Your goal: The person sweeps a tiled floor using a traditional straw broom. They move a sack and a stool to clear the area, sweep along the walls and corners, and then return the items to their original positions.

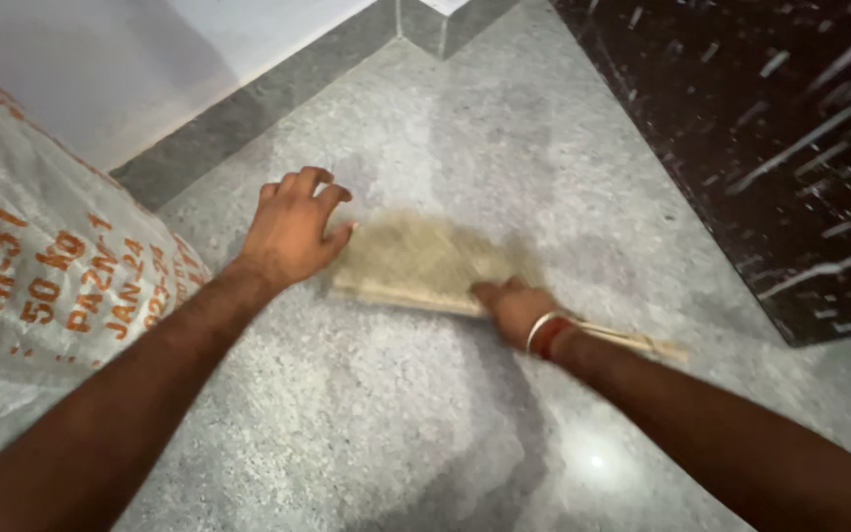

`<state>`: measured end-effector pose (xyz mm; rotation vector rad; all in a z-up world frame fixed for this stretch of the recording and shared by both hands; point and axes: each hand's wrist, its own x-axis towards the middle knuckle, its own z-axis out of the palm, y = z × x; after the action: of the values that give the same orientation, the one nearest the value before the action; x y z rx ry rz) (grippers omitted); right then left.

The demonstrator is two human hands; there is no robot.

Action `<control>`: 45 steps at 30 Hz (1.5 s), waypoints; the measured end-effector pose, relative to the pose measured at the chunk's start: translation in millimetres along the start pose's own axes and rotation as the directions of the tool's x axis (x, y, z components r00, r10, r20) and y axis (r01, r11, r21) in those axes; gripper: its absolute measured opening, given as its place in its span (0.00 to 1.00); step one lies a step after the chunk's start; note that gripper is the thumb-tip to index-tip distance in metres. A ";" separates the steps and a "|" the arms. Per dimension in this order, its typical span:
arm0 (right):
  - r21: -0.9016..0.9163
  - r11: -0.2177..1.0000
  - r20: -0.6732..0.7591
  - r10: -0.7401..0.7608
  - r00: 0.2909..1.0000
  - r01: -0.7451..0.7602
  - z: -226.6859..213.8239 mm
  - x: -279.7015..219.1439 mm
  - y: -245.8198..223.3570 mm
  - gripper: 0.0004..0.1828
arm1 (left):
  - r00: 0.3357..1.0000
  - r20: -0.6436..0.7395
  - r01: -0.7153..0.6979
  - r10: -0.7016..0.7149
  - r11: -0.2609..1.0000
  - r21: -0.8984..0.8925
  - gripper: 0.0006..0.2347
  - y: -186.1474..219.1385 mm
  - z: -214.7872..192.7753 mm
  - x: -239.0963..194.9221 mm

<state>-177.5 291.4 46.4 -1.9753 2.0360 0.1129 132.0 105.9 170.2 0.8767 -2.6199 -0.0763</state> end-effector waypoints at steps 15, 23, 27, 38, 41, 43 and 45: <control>0.062 0.879 -0.021 0.476 0.879 -0.474 -52.8 -109.9 133.3 0.37 | 0.944 0.139 -0.308 0.300 0.951 0.037 0.17 58.1 -49.4 27.2; 0.137 0.988 0.092 0.052 0.994 -0.064 -20.0 -159.7 34.4 0.34 | 0.901 0.290 -0.343 0.324 0.939 0.016 0.20 88.5 -52.5 58.1; 0.186 0.964 -0.041 0.199 0.979 -0.188 -69.9 -146.8 57.4 0.26 | 0.925 0.241 -0.306 0.295 0.952 0.006 0.19 86.3 -44.6 59.0; 0.121 0.992 -0.104 0.051 0.993 -0.038 9.4 -109.9 2.3 0.29 | 0.939 0.239 -0.252 0.248 0.968 -0.013 0.21 78.4 -18.7 38.7; 0.221 0.959 0.047 -0.190 0.981 0.176 2.8 -137.0 -43.5 0.37 | 0.945 0.183 -0.274 0.271 0.962 -0.012 0.20 72.7 -23.2 39.4; 0.227 0.974 0.197 -0.029 0.980 -0.016 -16.6 -145.9 -49.4 0.26 | 0.951 0.154 -0.269 0.269 0.963 -0.021 0.20 68.3 -26.3 35.7; 0.171 0.985 0.095 0.014 0.995 -0.030 -40.3 -140.3 -40.9 0.23 | 0.961 0.127 -0.242 0.245 0.969 -0.038 0.19 63.5 -29.6 32.0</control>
<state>-142.3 413.9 128.5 -1.8089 1.9396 0.0318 83.1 140.0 219.0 0.5517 -2.8224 -0.1007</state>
